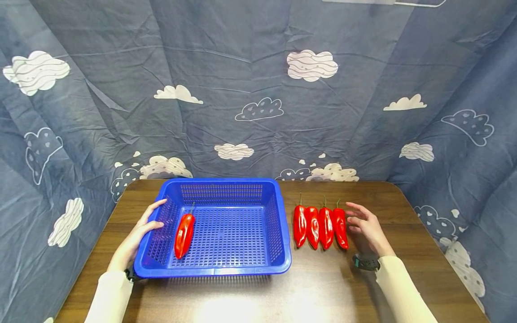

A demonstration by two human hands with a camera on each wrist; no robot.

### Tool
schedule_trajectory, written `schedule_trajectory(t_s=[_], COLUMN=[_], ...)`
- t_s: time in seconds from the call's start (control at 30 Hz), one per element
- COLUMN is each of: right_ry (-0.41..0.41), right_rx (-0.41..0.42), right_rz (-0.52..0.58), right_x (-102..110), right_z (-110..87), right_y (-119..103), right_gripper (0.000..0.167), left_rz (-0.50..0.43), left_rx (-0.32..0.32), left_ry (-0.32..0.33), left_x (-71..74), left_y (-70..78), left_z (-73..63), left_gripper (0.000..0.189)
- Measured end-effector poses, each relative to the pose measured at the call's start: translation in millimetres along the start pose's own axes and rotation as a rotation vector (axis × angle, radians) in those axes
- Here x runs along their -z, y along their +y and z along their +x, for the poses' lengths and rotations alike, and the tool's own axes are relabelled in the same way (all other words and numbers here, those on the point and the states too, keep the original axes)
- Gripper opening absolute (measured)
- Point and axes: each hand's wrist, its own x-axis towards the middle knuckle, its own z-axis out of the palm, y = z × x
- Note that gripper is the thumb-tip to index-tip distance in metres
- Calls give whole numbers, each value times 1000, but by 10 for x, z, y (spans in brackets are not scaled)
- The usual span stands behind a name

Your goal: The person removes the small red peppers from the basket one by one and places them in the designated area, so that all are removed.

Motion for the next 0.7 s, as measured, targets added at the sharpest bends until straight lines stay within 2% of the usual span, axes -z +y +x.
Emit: schedule_trajectory(t_s=[0.33, 0.7], right_ry=[-34, -107], right_rx=[35, 58], right_rz=[58, 56], right_x=[-162, -442], right_z=[6, 27], right_y=[-177, -354], right_gripper=[39, 45], left_rz=[-17, 2], left_rx=[40, 28], left_ry=[2, 11], left_x=[-4, 1], left_y=[8, 3], left_z=[0, 2], left_gripper=[61, 61])
